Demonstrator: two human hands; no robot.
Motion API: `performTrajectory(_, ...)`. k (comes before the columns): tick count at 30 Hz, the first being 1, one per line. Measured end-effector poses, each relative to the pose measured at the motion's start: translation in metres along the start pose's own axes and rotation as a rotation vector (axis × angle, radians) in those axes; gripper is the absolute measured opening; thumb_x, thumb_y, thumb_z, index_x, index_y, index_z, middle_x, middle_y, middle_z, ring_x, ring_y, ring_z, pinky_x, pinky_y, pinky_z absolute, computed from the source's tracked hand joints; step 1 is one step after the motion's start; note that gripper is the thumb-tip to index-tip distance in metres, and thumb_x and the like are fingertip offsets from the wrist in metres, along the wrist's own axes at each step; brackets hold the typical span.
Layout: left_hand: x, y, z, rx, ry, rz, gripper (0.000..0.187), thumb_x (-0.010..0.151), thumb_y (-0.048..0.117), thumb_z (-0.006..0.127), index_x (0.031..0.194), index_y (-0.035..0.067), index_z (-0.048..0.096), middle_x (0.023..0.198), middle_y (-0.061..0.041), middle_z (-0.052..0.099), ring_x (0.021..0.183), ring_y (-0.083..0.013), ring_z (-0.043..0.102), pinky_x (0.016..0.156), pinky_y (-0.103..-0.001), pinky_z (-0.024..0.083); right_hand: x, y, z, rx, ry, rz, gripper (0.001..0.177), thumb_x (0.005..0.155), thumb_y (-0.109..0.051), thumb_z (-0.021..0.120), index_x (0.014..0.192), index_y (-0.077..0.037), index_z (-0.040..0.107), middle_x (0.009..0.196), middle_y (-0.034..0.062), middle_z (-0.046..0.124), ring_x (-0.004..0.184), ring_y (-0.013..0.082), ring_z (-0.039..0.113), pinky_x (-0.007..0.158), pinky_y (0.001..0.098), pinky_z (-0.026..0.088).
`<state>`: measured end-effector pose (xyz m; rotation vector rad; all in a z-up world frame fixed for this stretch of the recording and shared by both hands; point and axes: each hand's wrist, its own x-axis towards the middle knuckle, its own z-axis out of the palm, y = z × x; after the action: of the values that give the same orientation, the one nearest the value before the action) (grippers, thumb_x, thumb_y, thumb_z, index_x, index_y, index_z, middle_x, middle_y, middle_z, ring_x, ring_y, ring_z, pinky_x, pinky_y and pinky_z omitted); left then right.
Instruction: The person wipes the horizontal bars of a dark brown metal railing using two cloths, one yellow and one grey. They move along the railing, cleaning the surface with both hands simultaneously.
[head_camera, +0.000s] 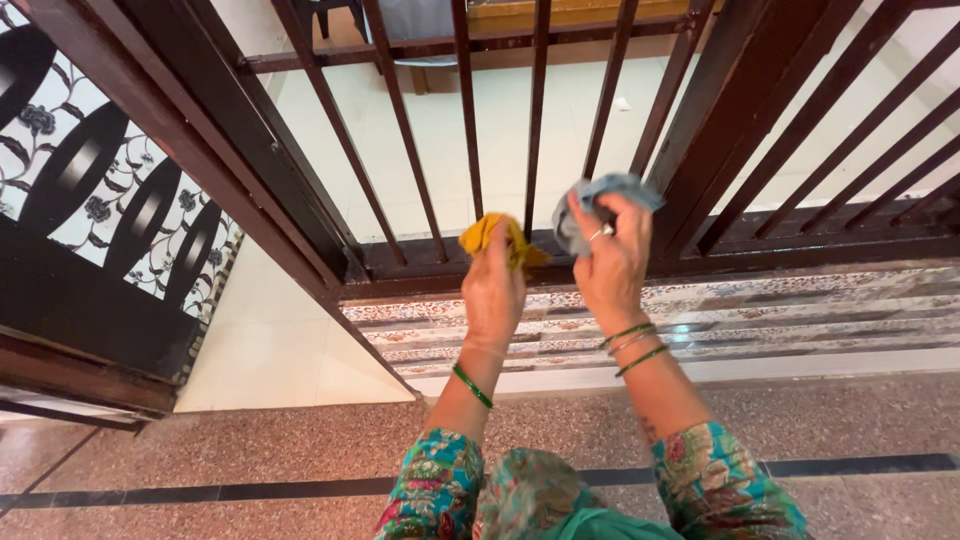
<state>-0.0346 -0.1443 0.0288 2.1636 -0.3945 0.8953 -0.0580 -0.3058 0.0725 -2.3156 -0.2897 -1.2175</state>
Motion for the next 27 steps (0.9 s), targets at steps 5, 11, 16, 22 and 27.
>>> performTrajectory(5,0.013,0.008,0.029,0.081,0.026,0.159,0.068,0.073,-0.008,0.07,0.14,-0.005,0.055,0.123,-0.028,0.069,0.104,-0.0402,0.069,0.091,-0.044,0.058,0.034,-0.001,-0.008,-0.034,0.013,-0.091,0.071,0.071,0.017,0.063,0.135,-0.012,0.071,0.131,0.0165,0.051,0.122,0.0386,0.053,0.105,0.0456,0.048)
performTrajectory(11,0.003,-0.011,0.052,0.088,0.099,0.123,0.052,0.081,-0.007,0.07,0.133,-0.009,0.061,0.116,-0.025,0.071,0.1,-0.0361,0.071,0.091,-0.042,0.059,0.009,0.014,0.005,0.087,-0.206,0.029,0.077,0.065,0.019,0.063,0.135,-0.013,0.07,0.129,0.0187,0.051,0.121,0.0387,0.056,0.101,0.0436,0.051)
performTrajectory(16,-0.003,-0.016,0.048,0.135,-0.108,-0.152,0.023,0.075,0.001,0.079,0.096,-0.001,0.069,0.092,-0.018,0.073,0.091,-0.0373,0.069,0.08,-0.046,0.057,-0.02,0.032,0.022,0.113,-0.331,0.102,0.065,0.07,0.016,0.066,0.129,-0.013,0.073,0.126,0.0175,0.052,0.121,0.0376,0.056,0.1,0.0437,0.051)
performTrajectory(22,-0.007,-0.005,0.036,0.218,-0.101,-0.095,0.024,0.066,-0.004,0.078,0.09,-0.004,0.073,0.113,-0.022,0.07,0.102,-0.0372,0.065,0.083,-0.043,0.057,-0.049,0.043,0.017,0.112,-0.489,0.151,0.061,0.07,0.015,0.064,0.125,-0.012,0.073,0.129,0.012,0.056,0.125,0.0321,0.058,0.104,0.0403,0.051)
performTrajectory(27,-0.012,-0.02,0.051,0.329,-0.082,0.038,0.025,0.069,-0.01,0.073,0.094,-0.006,0.074,0.125,-0.022,0.07,0.118,-0.0367,0.065,0.098,-0.04,0.057,-0.031,0.046,-0.009,0.046,-0.106,0.097,0.066,0.068,0.012,0.073,0.129,-0.013,0.074,0.135,0.018,0.053,0.127,0.0385,0.053,0.107,0.0446,0.05)
